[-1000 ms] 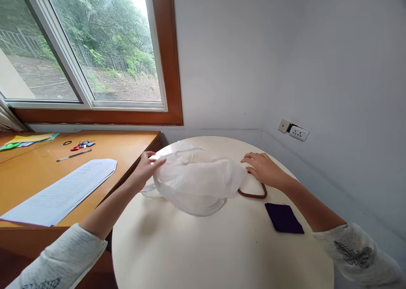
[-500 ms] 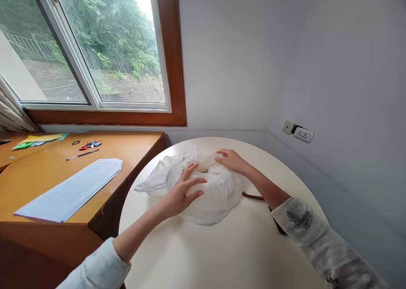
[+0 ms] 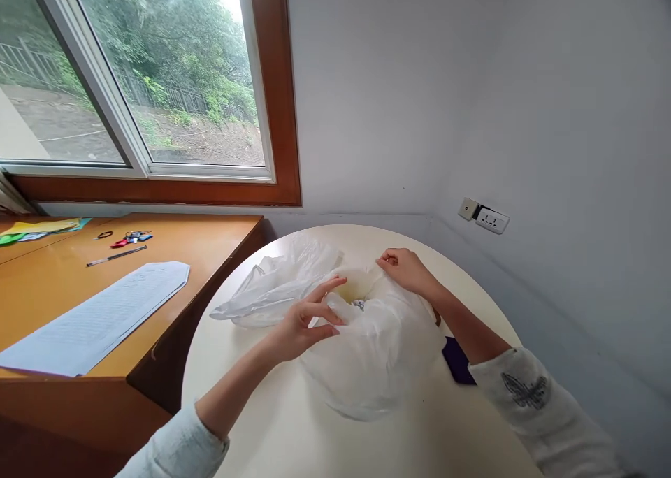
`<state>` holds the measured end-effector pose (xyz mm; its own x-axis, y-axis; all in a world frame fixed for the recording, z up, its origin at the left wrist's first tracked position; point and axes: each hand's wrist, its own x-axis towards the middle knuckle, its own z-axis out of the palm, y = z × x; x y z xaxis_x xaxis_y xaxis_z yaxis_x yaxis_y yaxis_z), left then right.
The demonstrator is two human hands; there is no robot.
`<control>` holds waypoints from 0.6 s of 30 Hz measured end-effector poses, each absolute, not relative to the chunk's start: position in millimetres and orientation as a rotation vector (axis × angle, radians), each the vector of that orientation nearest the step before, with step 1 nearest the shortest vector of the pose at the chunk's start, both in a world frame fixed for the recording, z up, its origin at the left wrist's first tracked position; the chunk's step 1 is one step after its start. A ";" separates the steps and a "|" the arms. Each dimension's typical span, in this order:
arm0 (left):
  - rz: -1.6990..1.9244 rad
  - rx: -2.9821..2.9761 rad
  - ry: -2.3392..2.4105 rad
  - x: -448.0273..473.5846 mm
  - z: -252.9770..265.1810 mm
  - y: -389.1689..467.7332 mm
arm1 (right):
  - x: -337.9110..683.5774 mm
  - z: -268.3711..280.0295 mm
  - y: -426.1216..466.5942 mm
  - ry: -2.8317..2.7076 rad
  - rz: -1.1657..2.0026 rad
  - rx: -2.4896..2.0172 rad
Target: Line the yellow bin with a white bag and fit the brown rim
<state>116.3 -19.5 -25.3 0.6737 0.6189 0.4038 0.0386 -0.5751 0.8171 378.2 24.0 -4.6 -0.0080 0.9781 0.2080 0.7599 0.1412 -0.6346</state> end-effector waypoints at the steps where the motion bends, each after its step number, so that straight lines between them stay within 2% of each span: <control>1: 0.902 2.043 0.516 116.5 -22.9 -22.0 | 378.2 -7.0 28.1 -1.795 0.430 -1.674; 8: 0.986 2.393 0.657 106.7 -10.2 -56.5 | 387.2 -30.0 45.9 -1.742 0.459 -1.705; 15: 0.639 2.940 0.448 101.2 -19.9 -94.1 | 390.1 -23.7 26.9 -1.650 0.396 -1.638; 18: 0.833 2.894 0.575 100.2 -16.0 -88.6 | 387.6 -7.5 -6.1 -1.635 0.330 -1.390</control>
<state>100.2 -88.6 -16.0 0.7823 0.3742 0.4981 0.3330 -0.9269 0.1733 387.6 -6.1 -7.5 0.0760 0.8799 0.4691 0.6291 0.3226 -0.7072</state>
